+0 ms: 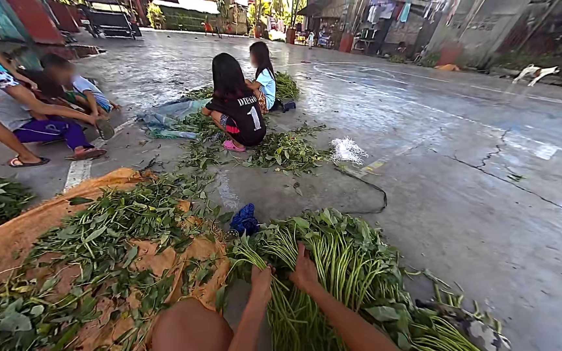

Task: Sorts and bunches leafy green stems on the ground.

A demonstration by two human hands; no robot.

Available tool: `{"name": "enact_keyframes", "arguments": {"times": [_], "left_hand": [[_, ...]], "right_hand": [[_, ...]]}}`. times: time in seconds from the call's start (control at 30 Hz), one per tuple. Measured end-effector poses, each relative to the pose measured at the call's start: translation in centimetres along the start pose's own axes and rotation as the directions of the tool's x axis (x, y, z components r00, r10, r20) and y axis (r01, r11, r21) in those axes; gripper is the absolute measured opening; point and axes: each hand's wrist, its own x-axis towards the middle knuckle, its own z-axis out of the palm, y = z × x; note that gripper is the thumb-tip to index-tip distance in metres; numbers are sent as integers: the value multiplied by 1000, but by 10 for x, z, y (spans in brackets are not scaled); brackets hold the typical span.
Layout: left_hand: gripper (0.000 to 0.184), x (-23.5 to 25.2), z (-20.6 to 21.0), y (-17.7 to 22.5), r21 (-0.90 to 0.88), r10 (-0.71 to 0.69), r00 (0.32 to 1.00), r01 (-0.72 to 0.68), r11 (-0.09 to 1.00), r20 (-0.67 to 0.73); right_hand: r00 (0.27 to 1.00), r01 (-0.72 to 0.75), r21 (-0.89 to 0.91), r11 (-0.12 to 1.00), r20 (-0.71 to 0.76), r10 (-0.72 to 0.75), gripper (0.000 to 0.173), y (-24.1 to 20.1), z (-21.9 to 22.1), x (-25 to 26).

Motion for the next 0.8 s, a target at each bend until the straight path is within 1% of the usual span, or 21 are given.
{"name": "enact_keyframes", "arguments": {"times": [0.13,0.2,0.27,0.37,0.43,0.47,0.53,0.63,0.67,0.73,0.8], "left_hand": [[32,3,6,2,-5,16,999,-16,1000,-52],[33,-2,6,15,-16,54,997,-55,998,-50],[31,-7,-1,30,-39,88,995,-90,995,-38],[23,-7,-20,52,-127,55,997,-62,990,-57],[14,-2,-34,63,-250,18,998,-34,968,-65],[13,1,-41,68,-328,18,999,-33,944,-47],[18,0,-54,80,-451,42,999,-38,892,0],[23,-3,-79,97,-556,125,992,-114,823,-19],[24,-3,-88,101,-579,151,988,-144,803,-37],[26,-7,-101,109,-613,175,981,-188,767,-82],[27,-12,-110,112,-630,191,976,-215,746,-108]], "right_hand": [[998,66,201,977,-27,-62,107,10,-8,-7],[992,121,312,942,-75,-103,106,12,-19,-12],[990,139,381,914,-79,-118,105,11,-38,-18],[995,97,418,903,-20,-98,106,9,-76,-28],[992,125,498,858,-81,-97,103,15,-91,-35],[988,147,542,827,-122,-95,102,19,-98,-41],[977,184,616,766,-201,-73,101,24,-110,-57],[949,263,711,653,-314,-40,98,21,-129,-82],[941,292,752,592,-337,-37,97,20,-137,-88],[931,346,833,432,-363,-44,95,19,-153,-96],[928,364,879,307,-372,-36,92,29,-161,-97]]}}
